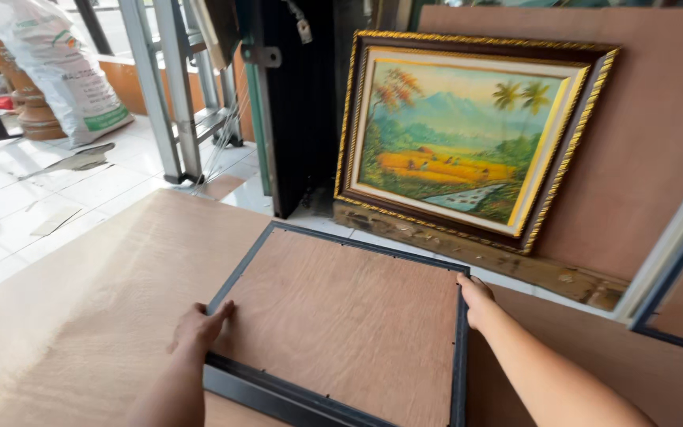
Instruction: The person assembles a picture frame by placing a wooden backing into a frame, securing it with a staple gun, and hammering down the clips around the edges.
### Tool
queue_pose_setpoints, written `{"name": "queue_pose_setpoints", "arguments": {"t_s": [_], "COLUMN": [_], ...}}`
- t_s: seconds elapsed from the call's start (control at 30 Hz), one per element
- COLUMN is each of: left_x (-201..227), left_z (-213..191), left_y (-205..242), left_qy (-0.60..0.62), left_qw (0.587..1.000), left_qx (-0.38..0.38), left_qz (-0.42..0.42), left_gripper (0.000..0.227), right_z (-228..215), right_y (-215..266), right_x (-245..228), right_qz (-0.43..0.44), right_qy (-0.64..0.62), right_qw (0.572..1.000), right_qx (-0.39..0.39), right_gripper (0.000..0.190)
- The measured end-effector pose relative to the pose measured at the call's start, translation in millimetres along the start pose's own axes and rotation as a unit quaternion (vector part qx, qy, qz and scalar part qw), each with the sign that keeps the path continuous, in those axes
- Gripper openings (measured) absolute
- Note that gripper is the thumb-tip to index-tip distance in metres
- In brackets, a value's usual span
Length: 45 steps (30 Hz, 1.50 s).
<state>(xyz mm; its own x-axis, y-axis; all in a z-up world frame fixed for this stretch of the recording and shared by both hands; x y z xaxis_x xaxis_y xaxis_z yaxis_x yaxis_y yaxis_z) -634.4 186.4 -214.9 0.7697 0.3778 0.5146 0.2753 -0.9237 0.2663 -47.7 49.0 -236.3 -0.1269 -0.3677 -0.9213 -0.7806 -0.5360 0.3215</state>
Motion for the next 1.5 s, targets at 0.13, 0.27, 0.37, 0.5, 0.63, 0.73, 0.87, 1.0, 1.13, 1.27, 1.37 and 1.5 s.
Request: {"name": "queue_pose_setpoints", "arguments": {"t_s": [0.13,0.27,0.37,0.5,0.63,0.73,0.87,1.0,1.13,1.27,1.37,1.5], "left_x": [-19.3,-29.8,-37.1,-30.6,-31.4,-35.7,-36.1,-47.6,-42.9,-40.8,-41.7,-20.2], "left_z": [34.3,65.6,83.8,88.8,89.4,88.3,94.6,96.9,96.4,98.0,98.6,99.3], "left_y": [-57.3,-76.2,-65.0,-44.8,-33.2,-28.2,-16.9,6.6,3.2,-5.6,2.5,43.6], "left_qy": [-0.057,-0.026,-0.020,-0.017,-0.045,-0.119,-0.223,-0.227,-0.221,-0.208,-0.264,-0.356], "left_qw": [0.998,0.999,0.998,0.998,0.997,0.989,0.965,0.966,0.968,0.965,0.943,0.880], "left_qx": [-0.010,-0.035,-0.050,-0.063,-0.061,-0.056,-0.051,-0.074,-0.076,-0.113,-0.128,-0.217], "left_qz": [-0.008,-0.001,-0.011,-0.015,-0.002,0.063,0.129,0.096,0.094,0.113,0.155,0.227], "left_gripper": [0.102,0.089,0.070,0.067,0.053,0.078,0.087,0.083,0.101,0.110,0.114,0.108], "right_z": [42.8,54.9,54.4,50.3,48.7,47.7,30.4,15.6,17.3,16.0,9.3,7.6], "right_y": [11.9,1.8,16.7,18.5,30.9,47.6,59.0,60.8,72.6,75.0,75.0,79.6], "right_x": [14.0,28.5,22.6,29.6,29.8,28.8,36.0,88.2,95.9,93.3,100.2,112.2], "right_qz": [0.028,0.104,0.145,0.146,0.111,0.090,0.098,0.099,0.085,0.044,0.034,-0.019], "right_qy": [-0.033,-0.067,-0.060,0.029,0.039,0.098,0.202,0.330,0.306,0.252,0.278,0.185], "right_qw": [0.999,0.992,0.986,0.982,0.987,0.984,0.971,0.938,0.947,0.959,0.939,0.956], "right_qx": [-0.033,-0.035,-0.048,-0.112,-0.110,-0.117,-0.087,-0.038,-0.050,-0.119,-0.201,-0.227], "right_gripper": [0.072,0.050,0.050,0.097,0.081,0.100,0.105,0.057,0.092,0.092,0.095,0.106]}}
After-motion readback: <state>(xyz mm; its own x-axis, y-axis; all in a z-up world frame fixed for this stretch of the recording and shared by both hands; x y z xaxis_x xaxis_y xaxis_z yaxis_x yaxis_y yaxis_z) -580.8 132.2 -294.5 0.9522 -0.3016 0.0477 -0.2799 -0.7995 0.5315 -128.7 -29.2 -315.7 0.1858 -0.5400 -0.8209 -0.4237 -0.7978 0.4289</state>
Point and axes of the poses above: each hand's wrist, its own y-axis away from the middle knuckle, its own z-axis out of the palm, x = y × z, the point moved 3 cm from there along -y, towards the middle knuckle, and after that the axes turned 3 degrees about -y, right-handed, at the moved point
